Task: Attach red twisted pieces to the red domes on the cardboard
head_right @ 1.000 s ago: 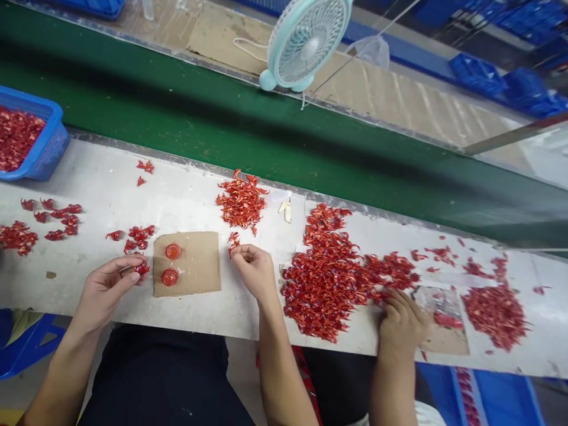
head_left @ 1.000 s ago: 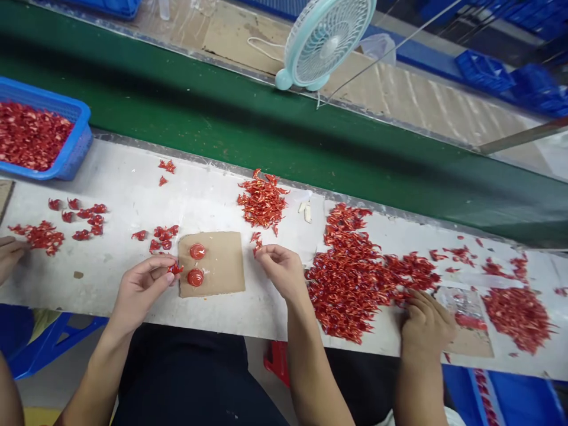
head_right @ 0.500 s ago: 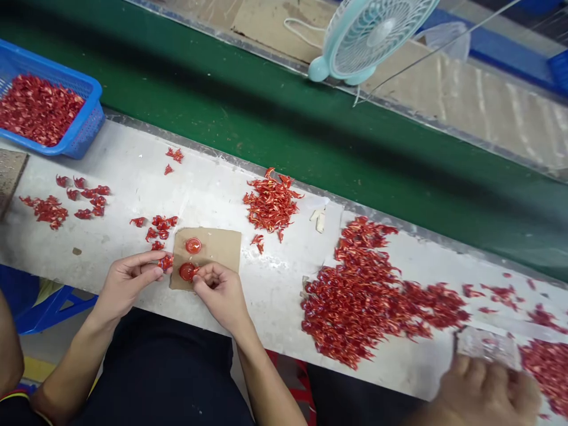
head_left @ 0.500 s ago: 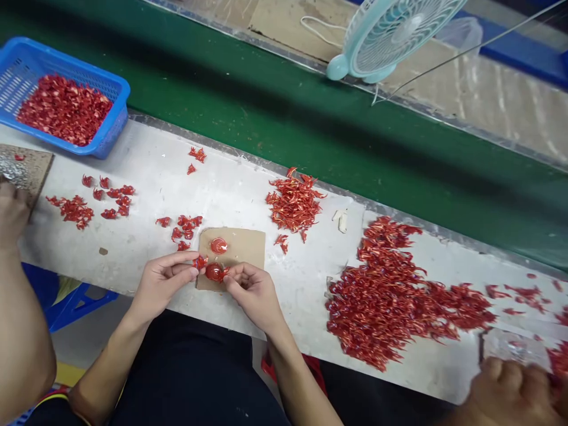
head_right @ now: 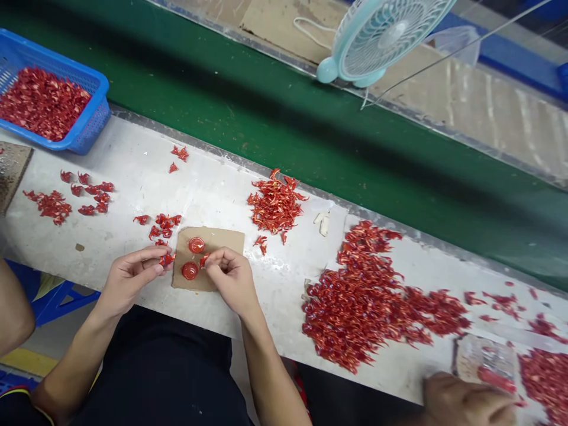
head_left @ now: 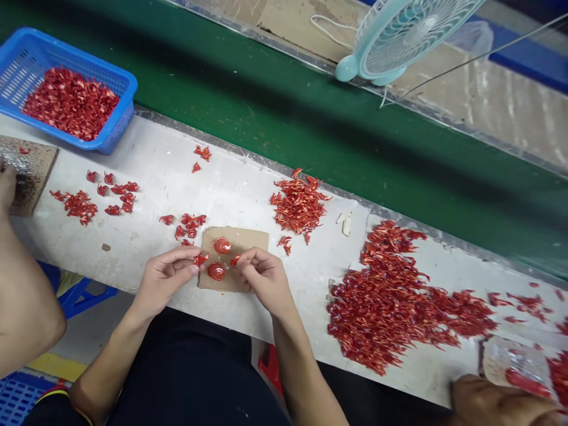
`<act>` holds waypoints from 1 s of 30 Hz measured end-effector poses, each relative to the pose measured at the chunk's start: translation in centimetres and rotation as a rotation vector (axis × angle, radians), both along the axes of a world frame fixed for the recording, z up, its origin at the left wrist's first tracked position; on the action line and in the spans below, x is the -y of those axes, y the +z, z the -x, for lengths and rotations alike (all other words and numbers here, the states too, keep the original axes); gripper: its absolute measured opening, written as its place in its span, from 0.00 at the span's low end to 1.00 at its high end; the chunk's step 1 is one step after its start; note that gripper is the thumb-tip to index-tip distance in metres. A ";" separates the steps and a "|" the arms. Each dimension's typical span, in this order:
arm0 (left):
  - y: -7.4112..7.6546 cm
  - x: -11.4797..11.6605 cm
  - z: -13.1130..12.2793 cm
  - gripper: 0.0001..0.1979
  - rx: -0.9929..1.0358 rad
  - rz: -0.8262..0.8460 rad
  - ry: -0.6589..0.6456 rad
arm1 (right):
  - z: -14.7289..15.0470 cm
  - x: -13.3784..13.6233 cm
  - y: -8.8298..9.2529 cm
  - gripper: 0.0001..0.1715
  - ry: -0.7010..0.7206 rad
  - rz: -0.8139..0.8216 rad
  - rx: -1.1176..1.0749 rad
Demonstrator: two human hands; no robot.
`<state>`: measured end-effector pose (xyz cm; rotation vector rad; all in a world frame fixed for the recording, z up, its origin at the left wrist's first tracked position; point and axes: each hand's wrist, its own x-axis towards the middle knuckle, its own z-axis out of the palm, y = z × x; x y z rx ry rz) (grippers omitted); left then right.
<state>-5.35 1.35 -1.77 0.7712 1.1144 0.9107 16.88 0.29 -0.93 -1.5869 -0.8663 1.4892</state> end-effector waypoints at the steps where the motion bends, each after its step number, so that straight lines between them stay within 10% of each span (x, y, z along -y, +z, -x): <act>1: 0.0 0.0 0.0 0.15 -0.008 -0.006 -0.002 | 0.0 0.0 0.0 0.10 0.028 0.000 -0.002; 17: -1.7 0.7 -0.5 0.14 -0.391 -0.198 -0.143 | 1.8 1.8 -1.3 0.13 -0.024 0.052 0.048; 30: -1.3 0.7 -0.5 0.12 -0.296 -0.128 -0.110 | 2.3 2.2 -1.7 0.16 -0.052 0.130 -0.165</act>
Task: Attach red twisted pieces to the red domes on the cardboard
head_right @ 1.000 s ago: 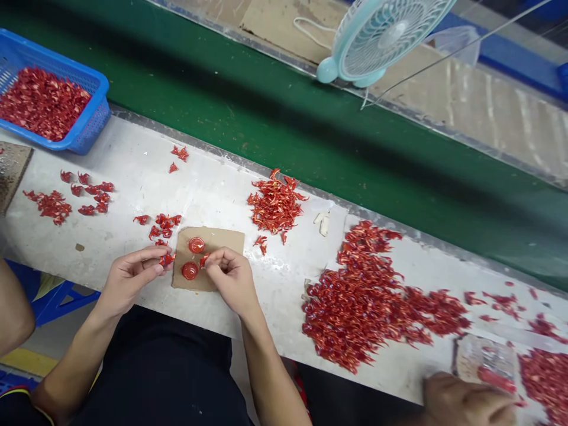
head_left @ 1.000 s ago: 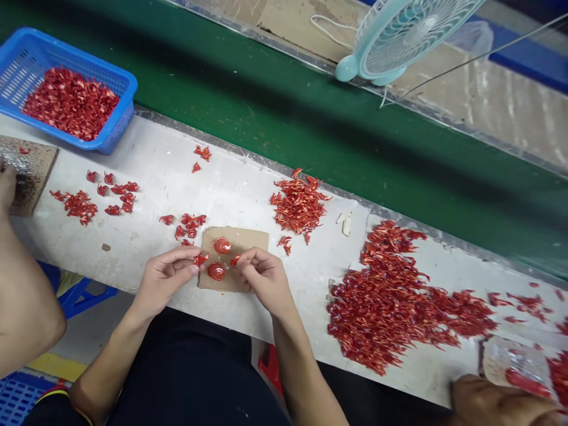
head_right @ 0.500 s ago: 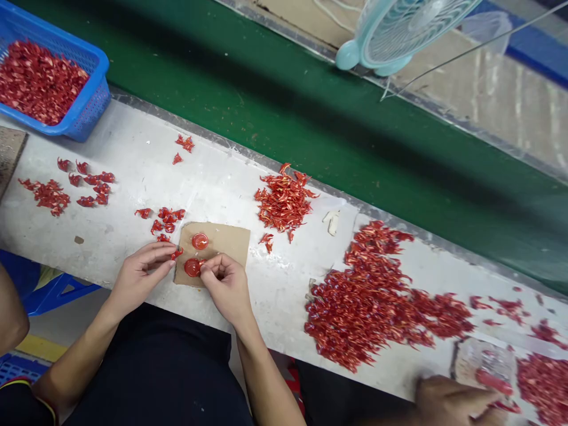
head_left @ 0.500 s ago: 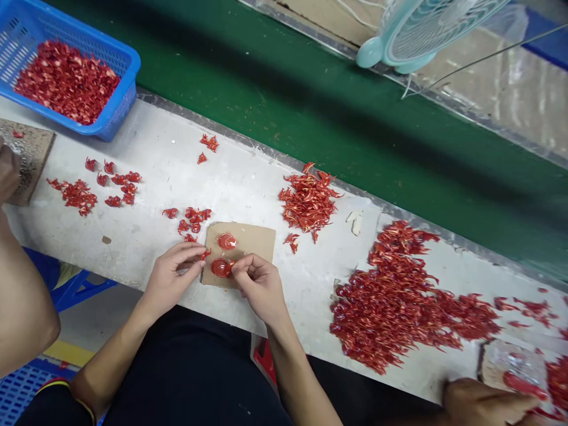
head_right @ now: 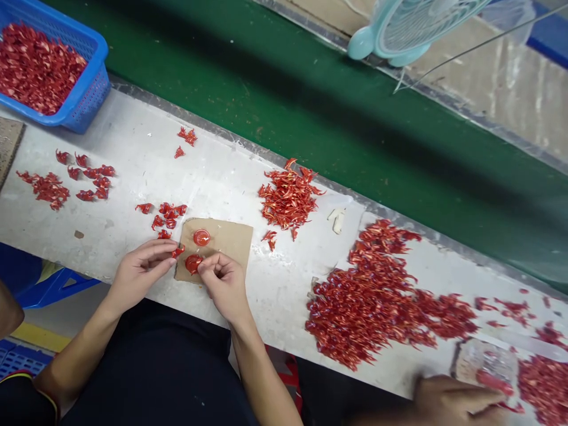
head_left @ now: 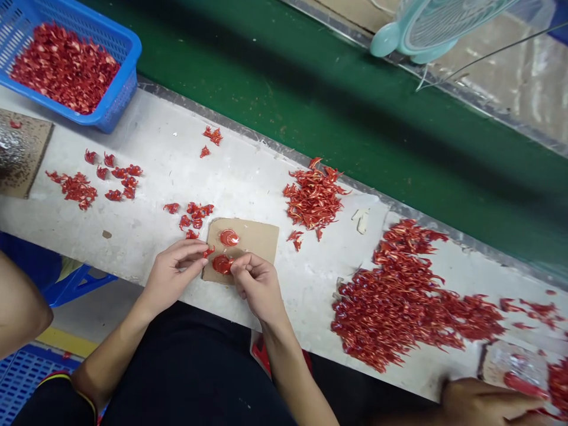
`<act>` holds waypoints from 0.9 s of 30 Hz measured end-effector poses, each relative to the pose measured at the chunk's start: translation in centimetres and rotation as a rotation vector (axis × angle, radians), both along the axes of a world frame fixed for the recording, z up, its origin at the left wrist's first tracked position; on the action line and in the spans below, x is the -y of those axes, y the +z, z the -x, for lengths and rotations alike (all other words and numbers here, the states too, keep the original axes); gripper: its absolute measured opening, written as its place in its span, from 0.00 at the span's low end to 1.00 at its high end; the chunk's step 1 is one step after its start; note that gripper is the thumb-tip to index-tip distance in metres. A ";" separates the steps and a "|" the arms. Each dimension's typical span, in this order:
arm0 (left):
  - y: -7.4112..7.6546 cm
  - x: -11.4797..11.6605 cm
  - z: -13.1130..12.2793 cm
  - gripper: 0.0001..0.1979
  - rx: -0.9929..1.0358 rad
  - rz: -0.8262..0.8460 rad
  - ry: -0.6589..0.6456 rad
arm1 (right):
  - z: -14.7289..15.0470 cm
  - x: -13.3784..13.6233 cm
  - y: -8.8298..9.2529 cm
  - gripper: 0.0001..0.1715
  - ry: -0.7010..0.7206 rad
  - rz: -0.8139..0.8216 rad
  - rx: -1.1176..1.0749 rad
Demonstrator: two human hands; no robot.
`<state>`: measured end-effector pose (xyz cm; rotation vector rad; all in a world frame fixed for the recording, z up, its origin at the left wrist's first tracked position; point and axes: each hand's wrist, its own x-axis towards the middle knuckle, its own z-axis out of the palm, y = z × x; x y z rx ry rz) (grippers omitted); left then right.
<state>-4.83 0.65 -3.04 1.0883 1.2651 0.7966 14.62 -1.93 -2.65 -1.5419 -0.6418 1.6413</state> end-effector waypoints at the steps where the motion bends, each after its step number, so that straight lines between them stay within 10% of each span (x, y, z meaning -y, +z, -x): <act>1: 0.1 0.0 0.0 0.12 0.033 0.014 0.011 | -0.1 0.0 0.0 0.17 -0.011 0.026 -0.080; 8: 0.9 -0.2 -0.3 0.14 0.221 0.121 0.080 | -1.2 -0.4 1.3 0.14 -0.107 0.129 -0.454; 27: 2.7 0.3 -2.3 0.10 0.345 0.100 -0.047 | -0.6 0.3 2.1 0.15 -0.077 -0.041 -0.292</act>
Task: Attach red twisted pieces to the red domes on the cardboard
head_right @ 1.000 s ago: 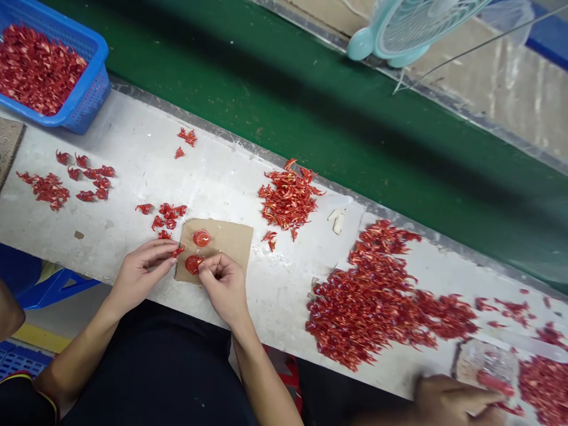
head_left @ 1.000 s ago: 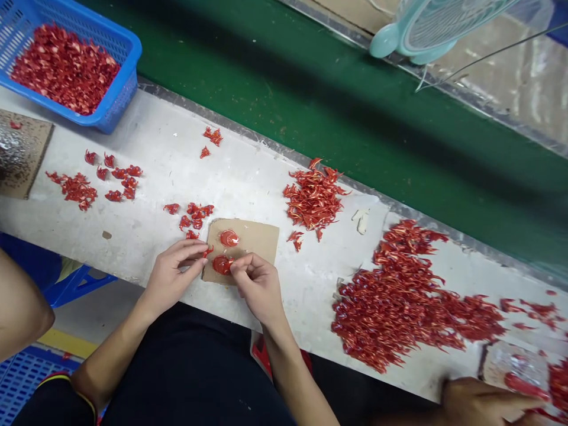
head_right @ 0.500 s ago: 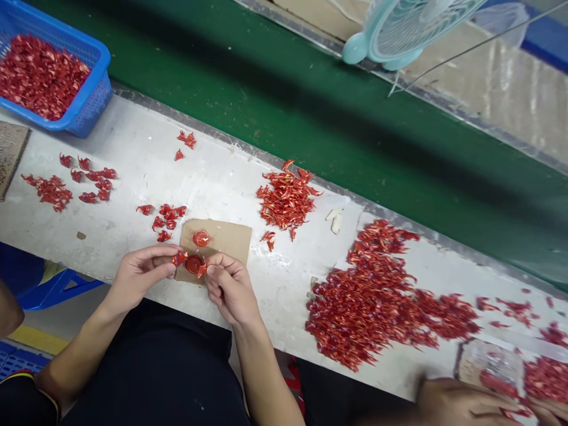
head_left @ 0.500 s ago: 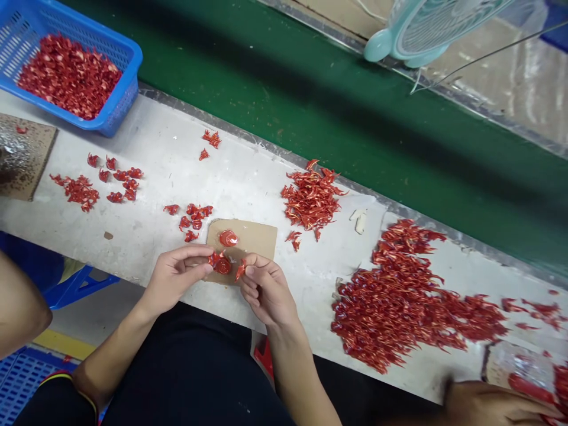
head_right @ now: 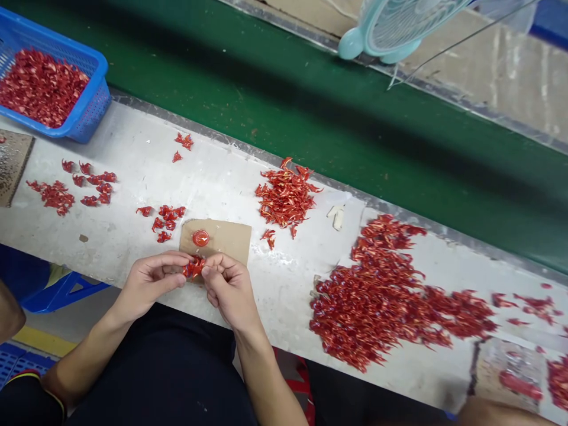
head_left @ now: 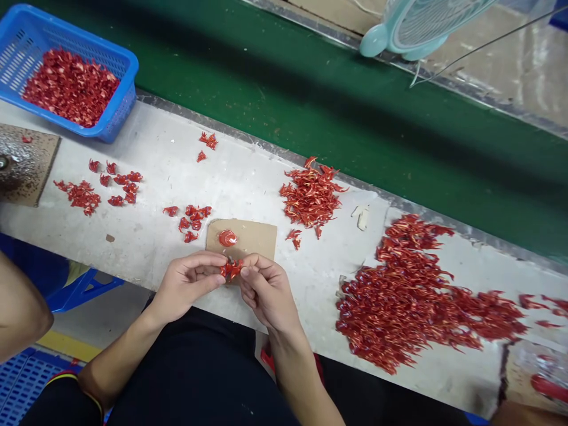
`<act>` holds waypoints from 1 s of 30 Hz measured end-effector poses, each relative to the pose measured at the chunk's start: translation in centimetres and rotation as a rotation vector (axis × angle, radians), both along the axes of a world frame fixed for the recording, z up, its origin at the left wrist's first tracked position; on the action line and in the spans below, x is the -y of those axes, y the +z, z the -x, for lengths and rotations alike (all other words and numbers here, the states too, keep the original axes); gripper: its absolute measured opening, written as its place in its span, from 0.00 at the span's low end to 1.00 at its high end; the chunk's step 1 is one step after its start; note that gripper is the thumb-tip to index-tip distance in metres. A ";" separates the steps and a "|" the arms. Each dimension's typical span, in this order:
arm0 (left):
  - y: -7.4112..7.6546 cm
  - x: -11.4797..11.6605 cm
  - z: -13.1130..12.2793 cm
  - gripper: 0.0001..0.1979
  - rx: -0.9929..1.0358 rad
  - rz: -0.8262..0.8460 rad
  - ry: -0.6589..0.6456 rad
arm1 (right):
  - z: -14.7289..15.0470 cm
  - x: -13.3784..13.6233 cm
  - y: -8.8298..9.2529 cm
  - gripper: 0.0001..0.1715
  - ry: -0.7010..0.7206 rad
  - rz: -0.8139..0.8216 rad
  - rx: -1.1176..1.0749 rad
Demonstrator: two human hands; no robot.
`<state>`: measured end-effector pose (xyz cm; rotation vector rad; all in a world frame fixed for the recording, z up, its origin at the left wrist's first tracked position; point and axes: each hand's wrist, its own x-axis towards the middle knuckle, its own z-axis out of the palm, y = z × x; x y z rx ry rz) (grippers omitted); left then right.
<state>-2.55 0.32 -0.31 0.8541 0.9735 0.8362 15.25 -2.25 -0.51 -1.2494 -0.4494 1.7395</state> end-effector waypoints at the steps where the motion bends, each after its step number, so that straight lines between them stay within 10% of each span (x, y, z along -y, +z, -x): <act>1: -0.1 0.0 0.0 0.10 -0.006 -0.012 -0.002 | 0.0 0.0 0.0 0.15 0.002 -0.011 0.023; 16: 0.3 0.0 -0.5 0.10 -0.053 0.006 0.069 | 1.5 0.4 1.5 0.09 -0.112 -0.258 0.492; 30: 0.9 0.9 -1.8 0.10 -0.029 0.004 0.078 | 1.5 1.5 1.4 0.06 -0.207 -0.289 0.492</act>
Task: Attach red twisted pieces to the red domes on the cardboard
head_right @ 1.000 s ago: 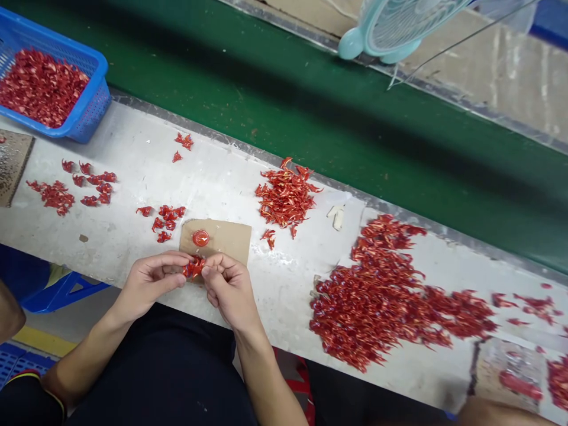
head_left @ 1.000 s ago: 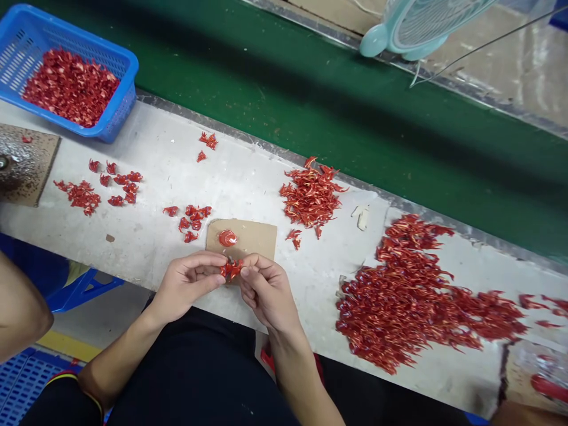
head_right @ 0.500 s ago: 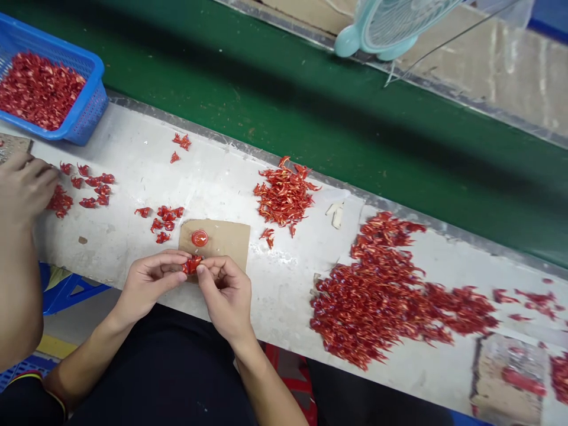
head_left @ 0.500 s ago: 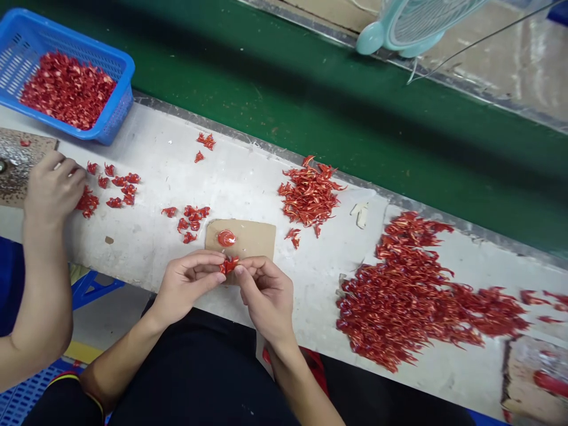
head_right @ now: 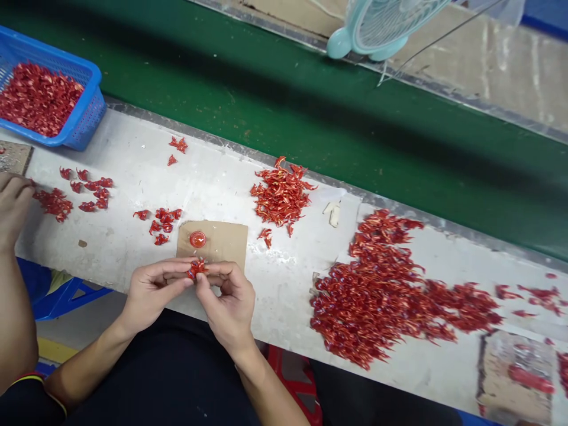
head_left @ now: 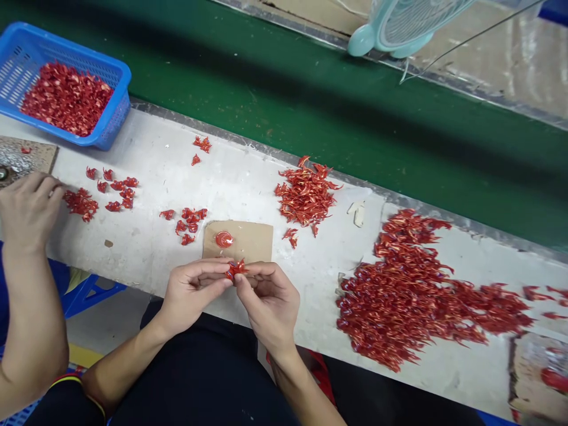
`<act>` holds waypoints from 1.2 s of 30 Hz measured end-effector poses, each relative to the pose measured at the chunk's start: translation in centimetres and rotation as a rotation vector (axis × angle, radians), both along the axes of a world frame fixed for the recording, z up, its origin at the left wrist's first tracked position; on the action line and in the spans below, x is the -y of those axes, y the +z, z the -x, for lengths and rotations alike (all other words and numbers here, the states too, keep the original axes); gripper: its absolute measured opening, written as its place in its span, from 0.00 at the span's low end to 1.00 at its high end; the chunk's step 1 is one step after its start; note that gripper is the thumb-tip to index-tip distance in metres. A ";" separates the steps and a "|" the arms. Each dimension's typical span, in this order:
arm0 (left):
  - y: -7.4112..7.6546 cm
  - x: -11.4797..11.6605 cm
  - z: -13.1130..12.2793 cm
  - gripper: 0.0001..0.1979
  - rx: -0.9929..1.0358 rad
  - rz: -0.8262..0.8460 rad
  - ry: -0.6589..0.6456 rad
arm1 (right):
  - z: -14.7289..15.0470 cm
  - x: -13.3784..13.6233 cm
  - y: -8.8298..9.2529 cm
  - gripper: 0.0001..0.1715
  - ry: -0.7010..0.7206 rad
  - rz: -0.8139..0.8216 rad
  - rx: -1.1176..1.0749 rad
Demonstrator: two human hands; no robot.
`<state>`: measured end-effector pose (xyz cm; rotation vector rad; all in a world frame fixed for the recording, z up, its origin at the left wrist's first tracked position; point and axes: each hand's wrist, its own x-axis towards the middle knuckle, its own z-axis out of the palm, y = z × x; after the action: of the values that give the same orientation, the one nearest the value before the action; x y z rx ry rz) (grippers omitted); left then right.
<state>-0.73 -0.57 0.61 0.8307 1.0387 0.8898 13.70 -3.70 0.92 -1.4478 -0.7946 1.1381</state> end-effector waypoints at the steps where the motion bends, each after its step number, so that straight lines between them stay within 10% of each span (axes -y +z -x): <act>1: 0.0 0.1 -0.2 0.10 -0.011 -0.001 -0.019 | -0.1 0.1 -0.1 0.07 -0.012 -0.002 0.017; 6: -0.1 -0.7 0.2 0.12 -0.166 -0.183 -0.220 | -1.4 1.6 -1.0 0.12 -0.090 0.000 0.016; 12: -1.1 -5.6 4.9 0.20 -0.895 -0.597 0.116 | -5.4 6.3 -3.2 0.16 -0.294 0.101 0.159; 17: -2.6 -8.9 6.8 0.21 -1.181 -0.602 0.047 | -8.3 10.8 -5.6 0.20 -0.505 0.196 0.350; 25: -3.5 -9.9 7.1 0.12 -1.149 -0.646 0.168 | -11.8 17.0 -7.5 0.22 -0.868 0.288 0.696; 36: -1.9 -8.7 6.4 0.13 -0.598 -0.383 0.355 | -13.5 16.3 -6.8 0.24 -0.837 0.492 0.812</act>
<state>-7.16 8.17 -1.32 1.3074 1.5981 1.1987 27.16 -20.05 -5.92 -2.3955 -0.3243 0.0552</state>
